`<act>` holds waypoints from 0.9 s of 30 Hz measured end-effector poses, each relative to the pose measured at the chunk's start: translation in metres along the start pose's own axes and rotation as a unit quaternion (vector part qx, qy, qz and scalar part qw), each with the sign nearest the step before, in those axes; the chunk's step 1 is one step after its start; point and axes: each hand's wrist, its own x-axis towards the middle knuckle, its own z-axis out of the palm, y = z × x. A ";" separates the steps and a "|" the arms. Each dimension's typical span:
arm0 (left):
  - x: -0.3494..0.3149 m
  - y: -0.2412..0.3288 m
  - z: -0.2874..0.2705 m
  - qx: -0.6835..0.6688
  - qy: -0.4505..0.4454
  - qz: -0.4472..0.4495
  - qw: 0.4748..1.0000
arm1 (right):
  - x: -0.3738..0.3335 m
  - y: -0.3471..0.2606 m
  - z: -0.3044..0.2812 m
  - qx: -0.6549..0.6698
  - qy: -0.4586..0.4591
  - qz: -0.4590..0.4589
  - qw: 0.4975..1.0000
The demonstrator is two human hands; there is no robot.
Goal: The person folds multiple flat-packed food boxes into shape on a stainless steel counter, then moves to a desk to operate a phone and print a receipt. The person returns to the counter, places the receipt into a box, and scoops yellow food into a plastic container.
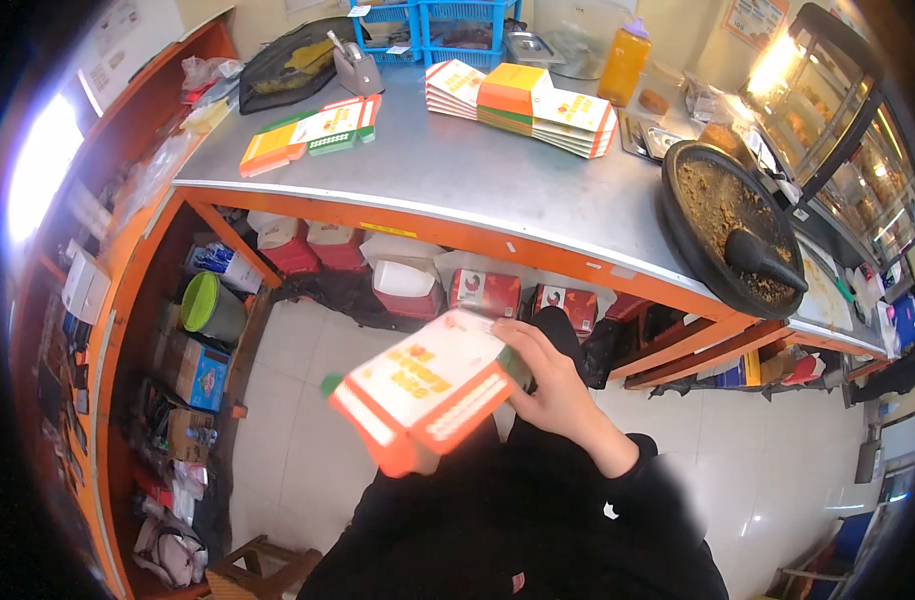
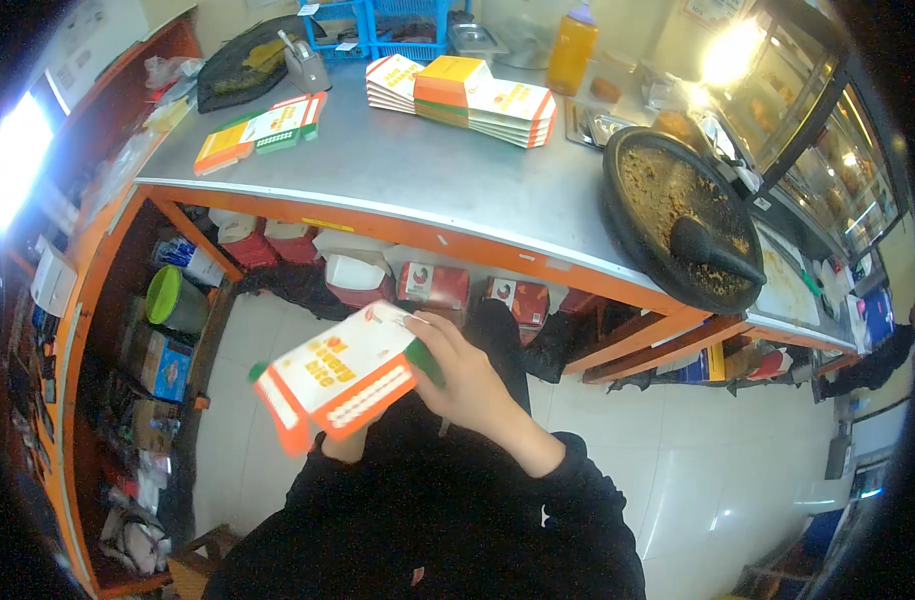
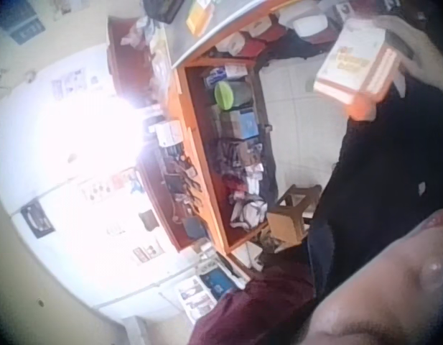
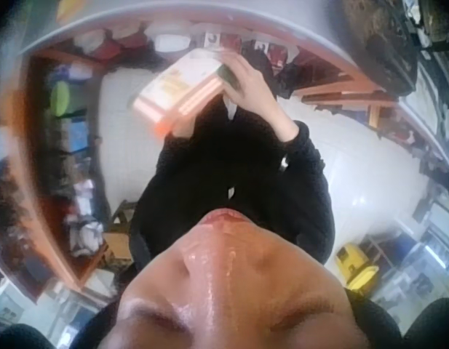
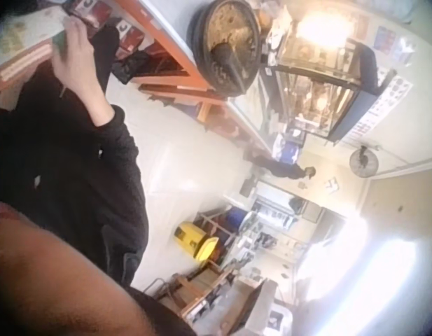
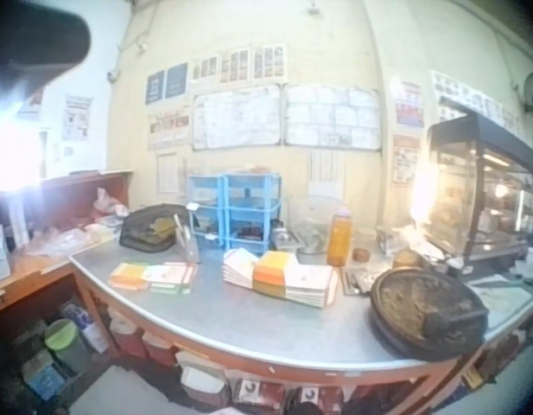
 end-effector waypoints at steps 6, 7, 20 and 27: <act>-0.003 0.004 0.012 -0.101 -0.044 -0.008 0.994 | -0.003 0.053 0.008 -0.281 0.095 -0.071 0.952; -0.008 0.008 0.017 -0.095 -0.031 -0.006 0.995 | -0.003 0.057 0.004 -0.310 0.111 -0.082 0.941; -0.002 0.033 0.016 0.076 0.142 -0.011 0.987 | -0.007 0.053 -0.030 -0.299 0.108 -0.279 0.906; 0.007 0.030 0.028 0.268 0.165 0.122 0.941 | -0.008 0.015 -0.016 -0.106 0.093 -0.231 0.963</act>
